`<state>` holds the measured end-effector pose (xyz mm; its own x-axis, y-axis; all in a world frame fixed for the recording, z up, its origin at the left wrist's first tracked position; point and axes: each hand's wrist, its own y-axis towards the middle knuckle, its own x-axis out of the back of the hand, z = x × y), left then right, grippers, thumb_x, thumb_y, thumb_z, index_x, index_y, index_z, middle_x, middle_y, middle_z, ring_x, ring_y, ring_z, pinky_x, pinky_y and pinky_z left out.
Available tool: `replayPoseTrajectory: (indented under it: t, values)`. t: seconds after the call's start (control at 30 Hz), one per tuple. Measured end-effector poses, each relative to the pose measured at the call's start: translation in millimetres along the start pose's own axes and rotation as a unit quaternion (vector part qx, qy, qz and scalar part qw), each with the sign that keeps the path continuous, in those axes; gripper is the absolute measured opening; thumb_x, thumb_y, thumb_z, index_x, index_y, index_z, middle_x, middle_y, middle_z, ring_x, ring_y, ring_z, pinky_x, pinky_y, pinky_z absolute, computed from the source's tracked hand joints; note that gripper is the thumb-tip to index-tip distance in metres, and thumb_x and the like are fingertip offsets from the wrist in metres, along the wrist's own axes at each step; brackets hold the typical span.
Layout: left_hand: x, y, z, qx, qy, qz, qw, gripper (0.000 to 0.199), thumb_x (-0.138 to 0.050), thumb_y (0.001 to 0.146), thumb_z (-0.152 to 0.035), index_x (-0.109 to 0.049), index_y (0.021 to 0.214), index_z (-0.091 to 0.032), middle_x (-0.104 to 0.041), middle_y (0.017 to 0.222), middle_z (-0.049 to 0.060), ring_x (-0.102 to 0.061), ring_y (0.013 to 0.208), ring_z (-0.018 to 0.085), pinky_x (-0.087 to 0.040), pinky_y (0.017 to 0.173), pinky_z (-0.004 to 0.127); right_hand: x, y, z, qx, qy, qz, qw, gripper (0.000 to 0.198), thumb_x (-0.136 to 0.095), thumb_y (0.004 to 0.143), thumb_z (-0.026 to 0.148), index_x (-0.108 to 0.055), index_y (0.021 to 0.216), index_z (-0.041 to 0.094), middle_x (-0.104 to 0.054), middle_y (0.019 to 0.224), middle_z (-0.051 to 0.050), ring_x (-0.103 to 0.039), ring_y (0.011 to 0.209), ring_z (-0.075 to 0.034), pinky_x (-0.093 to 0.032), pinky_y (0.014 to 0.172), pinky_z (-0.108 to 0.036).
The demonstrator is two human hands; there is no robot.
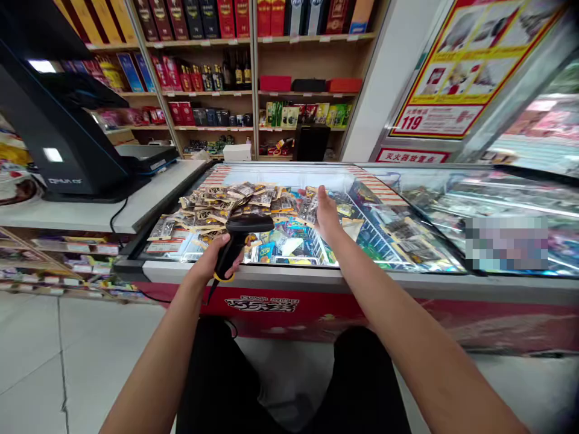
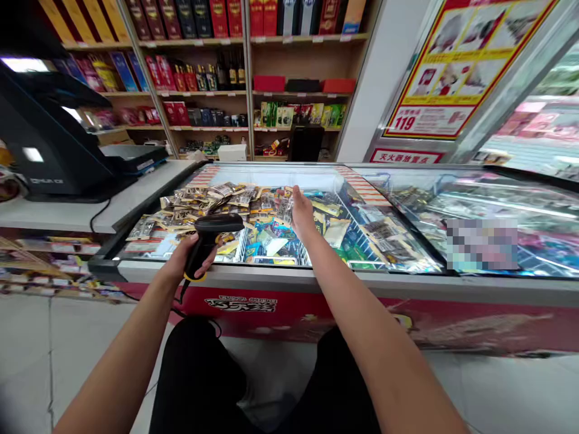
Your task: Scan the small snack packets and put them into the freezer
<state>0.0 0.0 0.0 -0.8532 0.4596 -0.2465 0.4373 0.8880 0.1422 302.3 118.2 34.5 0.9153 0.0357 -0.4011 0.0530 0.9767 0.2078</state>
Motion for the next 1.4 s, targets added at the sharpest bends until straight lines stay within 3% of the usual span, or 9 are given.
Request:
replayPoseTrajectory:
  t: [0.13,0.27,0.43,0.6,0.77,0.93,1.1,1.27,1.4]
  values:
    - [-5.6,-0.1,-6.3,-0.018,0.012,-0.012,1.000,0.063,-0.061,0.090,-0.076,-0.064,0.102,-0.013,-0.060,0.056,-0.001,-0.043,0.030,0.009,-0.030,0.033,0.022,-1.0,6.3,-4.3,-0.007,0.020,-0.041,0.999,0.032,-0.086,0.085,0.053,-0.073,0.096,0.025,-0.082,0.104,-0.003,-0.077,0.081,-0.021,-0.068,0.074,-0.035]
    - [-10.7,1.2,-6.6,-0.084,-0.023,-0.075,0.993,0.065,-0.064,0.087,-0.075,-0.066,0.107,-0.014,-0.060,0.056,-0.003,-0.043,0.030,0.010,-0.029,0.033,0.022,3.1,11.6,-7.3,-0.026,0.034,-0.091,0.995,0.015,-0.073,0.089,0.039,-0.068,0.092,0.025,-0.080,0.091,-0.002,-0.077,0.082,-0.022,-0.068,0.072,-0.035]
    - [-7.7,-0.3,-8.2,-0.186,-0.070,-0.212,0.957,0.062,-0.066,0.085,-0.075,-0.066,0.107,-0.017,-0.060,0.058,-0.004,-0.047,0.033,0.011,-0.030,0.033,0.022,15.2,21.9,-12.5,0.011,0.011,-0.177,0.984,0.023,-0.070,0.087,0.041,-0.052,0.081,0.028,-0.070,0.073,0.002,-0.073,0.069,-0.020,-0.065,0.061,-0.032]
    - [7.3,-6.2,-15.7,-0.207,-0.079,-0.290,0.931,0.056,-0.067,0.083,-0.074,-0.063,0.092,-0.019,-0.059,0.057,-0.003,-0.047,0.035,0.011,-0.030,0.034,0.022,12.1,24.8,-12.3,-0.002,0.030,-0.172,0.985,0.030,-0.080,0.084,0.032,-0.051,0.082,0.026,-0.065,0.070,0.005,-0.070,0.062,-0.015,-0.061,0.054,-0.024]
    - [10.6,-7.3,-19.8,-0.187,-0.124,-0.293,0.929,0.052,-0.063,0.088,-0.071,-0.063,0.095,-0.019,-0.056,0.057,-0.004,-0.045,0.036,0.009,-0.028,0.036,0.021,-31.5,26.9,-1.3,-0.025,-0.008,-0.050,0.998,0.034,-0.091,0.082,0.032,-0.060,0.094,0.026,-0.072,0.085,0.003,-0.074,0.071,-0.015,-0.070,0.072,-0.031]
    - [9.1,-5.9,-22.0,-0.182,-0.159,-0.291,0.926,0.050,-0.062,0.090,-0.070,-0.062,0.093,-0.020,-0.054,0.056,-0.005,-0.043,0.035,0.009,-0.028,0.036,0.020,-105.2,52.4,7.1,-0.003,-0.128,-0.019,0.992,0.034,-0.087,0.085,0.027,-0.057,0.102,0.027,-0.072,0.093,0.001,-0.075,0.084,-0.020,-0.070,0.078,-0.041]
    - [10.6,-5.1,-22.2,-0.170,-0.171,-0.294,0.925,0.050,-0.060,0.092,-0.069,-0.063,0.092,-0.018,-0.055,0.055,-0.004,-0.045,0.034,0.009,-0.028,0.036,0.020,-155.2,80.8,-0.8,0.078,-0.376,0.010,0.923,0.024,-0.083,0.085,0.030,-0.063,0.098,0.022,-0.074,0.099,-0.007,-0.073,0.098,-0.028,-0.063,0.091,-0.047]
    - [10.6,-4.3,-21.3,-0.170,-0.170,-0.284,0.928,0.050,-0.061,0.091,-0.067,-0.066,0.098,-0.017,-0.057,0.056,-0.003,-0.046,0.034,0.010,-0.029,0.035,0.019,-170.1,89.5,-7.9,0.119,-0.535,0.028,0.836,0.008,-0.075,0.091,0.029,-0.071,0.094,0.022,-0.079,0.105,-0.010,-0.072,0.107,-0.032,-0.054,0.102,-0.048]
    - [10.4,-4.5,-20.4,-0.174,-0.153,-0.281,0.931,0.051,-0.064,0.088,-0.068,-0.066,0.098,-0.018,-0.057,0.056,-0.004,-0.046,0.034,0.009,-0.030,0.035,0.019,-164.2,90.1,2.3,0.115,-0.550,0.047,0.826,0.023,-0.066,0.100,0.042,-0.075,0.104,0.021,-0.079,0.115,-0.012,-0.072,0.110,-0.033,-0.054,0.100,-0.046]
